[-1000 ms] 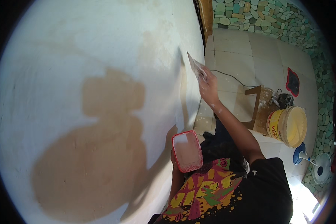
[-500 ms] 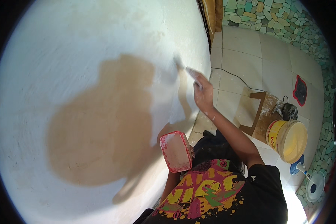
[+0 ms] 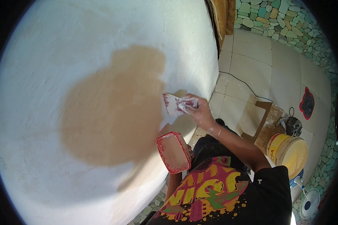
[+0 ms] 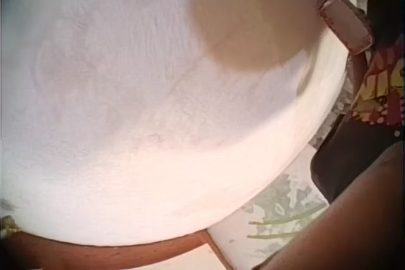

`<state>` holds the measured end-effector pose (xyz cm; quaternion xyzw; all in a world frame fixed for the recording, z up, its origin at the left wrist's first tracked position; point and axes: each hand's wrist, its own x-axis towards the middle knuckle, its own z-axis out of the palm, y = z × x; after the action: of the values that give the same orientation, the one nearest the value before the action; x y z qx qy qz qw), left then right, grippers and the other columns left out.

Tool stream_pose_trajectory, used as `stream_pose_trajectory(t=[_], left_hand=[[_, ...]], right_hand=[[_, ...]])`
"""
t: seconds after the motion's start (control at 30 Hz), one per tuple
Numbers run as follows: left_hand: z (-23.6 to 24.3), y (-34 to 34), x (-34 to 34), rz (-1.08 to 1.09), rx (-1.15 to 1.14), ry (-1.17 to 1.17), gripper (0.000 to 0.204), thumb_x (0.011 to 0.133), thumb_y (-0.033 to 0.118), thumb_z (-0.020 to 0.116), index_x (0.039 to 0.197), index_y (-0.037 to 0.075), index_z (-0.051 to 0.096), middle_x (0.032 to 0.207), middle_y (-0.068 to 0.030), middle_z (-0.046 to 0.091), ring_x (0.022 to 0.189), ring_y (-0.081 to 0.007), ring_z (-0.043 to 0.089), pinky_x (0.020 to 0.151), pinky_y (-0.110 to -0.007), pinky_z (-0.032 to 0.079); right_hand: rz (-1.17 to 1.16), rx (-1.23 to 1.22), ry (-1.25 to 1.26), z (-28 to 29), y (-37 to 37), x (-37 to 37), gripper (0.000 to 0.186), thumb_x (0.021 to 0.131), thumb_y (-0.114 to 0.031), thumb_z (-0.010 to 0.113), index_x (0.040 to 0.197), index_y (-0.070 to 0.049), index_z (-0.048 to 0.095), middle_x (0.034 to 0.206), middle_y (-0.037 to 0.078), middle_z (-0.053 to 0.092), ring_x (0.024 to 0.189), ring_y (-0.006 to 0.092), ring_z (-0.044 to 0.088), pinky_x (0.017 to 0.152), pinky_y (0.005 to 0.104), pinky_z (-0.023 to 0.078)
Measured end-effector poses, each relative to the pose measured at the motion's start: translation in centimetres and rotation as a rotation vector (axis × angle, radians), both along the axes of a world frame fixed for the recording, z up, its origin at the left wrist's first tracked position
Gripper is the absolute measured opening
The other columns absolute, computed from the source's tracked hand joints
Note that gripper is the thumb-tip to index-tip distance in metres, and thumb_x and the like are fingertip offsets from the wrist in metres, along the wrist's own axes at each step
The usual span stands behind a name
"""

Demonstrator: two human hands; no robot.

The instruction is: Applying and smoothing white plaster or wall putty onto a wall using a putty knife.

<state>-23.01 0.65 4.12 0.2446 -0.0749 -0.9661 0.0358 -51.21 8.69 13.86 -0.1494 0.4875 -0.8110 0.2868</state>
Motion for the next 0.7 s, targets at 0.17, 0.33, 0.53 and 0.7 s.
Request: stream_pose_trajectory(t=[0.17, 0.33, 0.53, 0.7], left_hand=[[-1.0, -0.1, 0.5, -0.029, -0.059, 0.016, 0.066, 0.100, 0.055, 0.046, 0.123, -0.007, 0.054, 0.107, -0.0215, 0.064, 0.091, -0.0343, 0.066, 0.079, -0.042, 0.059], [0.3, 0.5, -0.1, 0.018, -0.070, -0.027, 0.063, 0.101, 0.052, 0.045, 0.123, -0.006, 0.054, 0.108, -0.0210, 0.063, 0.093, -0.0332, 0.065, 0.081, -0.041, 0.058], [-1.1, 1.2, 2.7, 0.051, -0.096, -0.139, 0.057, 0.104, 0.047, 0.042, 0.124, -0.005, 0.054, 0.107, -0.0193, 0.063, 0.095, -0.0316, 0.064, 0.082, -0.040, 0.058], [2.5, 2.3, 0.4, 0.086, 0.022, -0.037, 0.056, 0.105, 0.046, 0.041, 0.127, -0.004, 0.054, 0.111, -0.0201, 0.063, 0.095, -0.0329, 0.065, 0.082, -0.042, 0.058]], right_hand=[[0.021, -0.013, 0.073, -0.6, -1.5, -7.6, 0.020, 0.088, 0.010, 0.061, 0.106, 0.007, 0.070, 0.097, 0.008, 0.073, 0.086, 0.0134, 0.069, 0.079, 0.0273, 0.056], [-0.176, -0.095, -0.022, -2.2, -1.5, -13.8, 0.018, 0.089, 0.005, 0.062, 0.105, 0.008, 0.071, 0.096, 0.008, 0.074, 0.085, 0.0143, 0.070, 0.076, 0.0289, 0.058], [-0.701, 0.162, 0.303, 0.7, -0.6, -13.0, 0.025, 0.092, 0.004, 0.062, 0.115, 0.007, 0.070, 0.110, 0.010, 0.074, 0.098, 0.0157, 0.069, 0.092, 0.0257, 0.051], [-0.585, 0.082, 0.365, 1.3, -5.1, -6.5, 0.037, 0.089, 0.009, 0.056, 0.125, 0.005, 0.066, 0.122, 0.013, 0.070, 0.127, 0.0244, 0.059, 0.103, 0.0281, 0.045]])
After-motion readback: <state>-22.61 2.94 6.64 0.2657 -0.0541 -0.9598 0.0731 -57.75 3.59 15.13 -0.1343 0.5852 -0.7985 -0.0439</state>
